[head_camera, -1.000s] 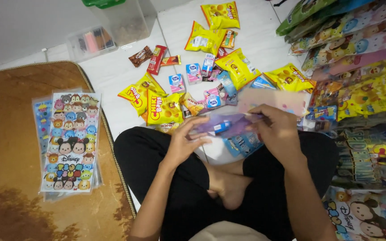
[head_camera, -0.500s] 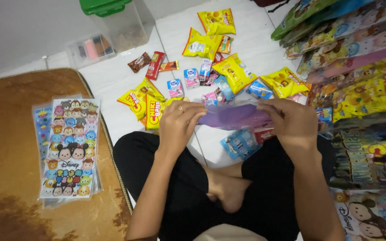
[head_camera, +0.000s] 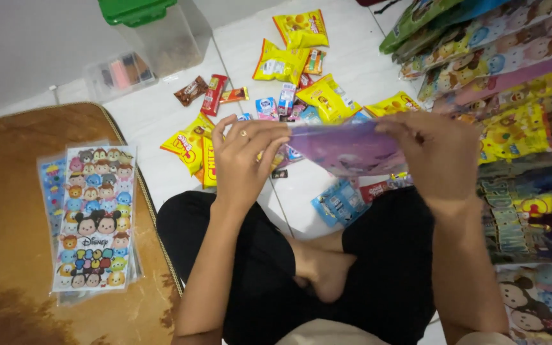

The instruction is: Assembling a gift or snack bag by selecting various small snack packets and sticker sheets and placing them into a plastic bag.

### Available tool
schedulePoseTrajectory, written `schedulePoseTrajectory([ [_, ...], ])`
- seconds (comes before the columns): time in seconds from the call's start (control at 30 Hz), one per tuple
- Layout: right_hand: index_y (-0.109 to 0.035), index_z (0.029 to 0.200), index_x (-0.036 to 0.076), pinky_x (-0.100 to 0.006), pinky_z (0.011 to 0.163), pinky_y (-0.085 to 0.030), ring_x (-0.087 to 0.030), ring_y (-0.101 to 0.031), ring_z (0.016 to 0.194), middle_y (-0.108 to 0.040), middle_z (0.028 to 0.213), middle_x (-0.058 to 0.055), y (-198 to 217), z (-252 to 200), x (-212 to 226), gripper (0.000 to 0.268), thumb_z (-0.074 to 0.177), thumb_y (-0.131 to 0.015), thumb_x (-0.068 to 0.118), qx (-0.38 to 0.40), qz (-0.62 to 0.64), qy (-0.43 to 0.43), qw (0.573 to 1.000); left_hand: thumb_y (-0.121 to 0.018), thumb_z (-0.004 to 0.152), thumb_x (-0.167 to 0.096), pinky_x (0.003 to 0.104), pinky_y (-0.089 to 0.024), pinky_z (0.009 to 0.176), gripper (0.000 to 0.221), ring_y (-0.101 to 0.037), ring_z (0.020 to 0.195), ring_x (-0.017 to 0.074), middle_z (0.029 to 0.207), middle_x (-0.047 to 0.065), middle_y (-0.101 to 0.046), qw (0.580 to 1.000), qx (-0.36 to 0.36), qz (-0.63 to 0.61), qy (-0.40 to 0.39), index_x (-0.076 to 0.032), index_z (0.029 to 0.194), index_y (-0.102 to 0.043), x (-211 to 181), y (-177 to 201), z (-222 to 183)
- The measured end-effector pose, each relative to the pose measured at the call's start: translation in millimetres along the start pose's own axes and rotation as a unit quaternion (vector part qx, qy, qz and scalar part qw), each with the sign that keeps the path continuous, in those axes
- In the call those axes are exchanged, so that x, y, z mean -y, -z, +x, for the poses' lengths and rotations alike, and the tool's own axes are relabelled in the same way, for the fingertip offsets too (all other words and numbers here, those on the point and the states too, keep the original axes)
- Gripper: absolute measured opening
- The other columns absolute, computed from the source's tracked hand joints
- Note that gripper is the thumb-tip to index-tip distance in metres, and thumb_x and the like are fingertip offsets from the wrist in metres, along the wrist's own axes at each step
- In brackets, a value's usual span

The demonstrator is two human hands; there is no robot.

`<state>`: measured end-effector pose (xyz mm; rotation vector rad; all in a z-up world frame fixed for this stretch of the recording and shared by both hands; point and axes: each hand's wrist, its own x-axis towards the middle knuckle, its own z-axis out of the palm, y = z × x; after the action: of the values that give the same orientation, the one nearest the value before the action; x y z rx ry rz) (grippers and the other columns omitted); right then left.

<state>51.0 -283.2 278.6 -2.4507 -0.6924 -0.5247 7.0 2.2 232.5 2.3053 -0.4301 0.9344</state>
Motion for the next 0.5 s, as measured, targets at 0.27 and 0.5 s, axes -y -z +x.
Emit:
schedulePoseTrajectory([
  [0.27,-0.085,0.11,-0.006,-0.036,0.068,-0.058,-0.024,-0.069,0.081,-0.078,0.098,-0.017,20,17,7,0.007,0.109,-0.088,-0.012,-0.014,0.033,0.046,0.998,-0.073,0.104,-0.012,0.043,-0.03,0.113,0.006,-0.071,0.105,0.021,0.109,-0.001,-0.077,1.0,-0.021,0.008,-0.017,-0.015,0.104,-0.078,-18,24,32],
  [0.5,-0.081,0.105,-0.008,-0.036,0.075,-0.063,-0.027,-0.076,0.092,-0.077,0.099,-0.021,-4,12,-8,0.005,0.104,-0.086,-0.008,-0.02,0.112,0.024,0.993,-0.073,0.105,-0.038,0.055,-0.032,0.137,0.062,-0.035,0.161,0.0304,0.168,0.007,-0.036,0.981,-0.03,-0.148,0.125,-0.026,0.155,-0.038,0,3,-11],
])
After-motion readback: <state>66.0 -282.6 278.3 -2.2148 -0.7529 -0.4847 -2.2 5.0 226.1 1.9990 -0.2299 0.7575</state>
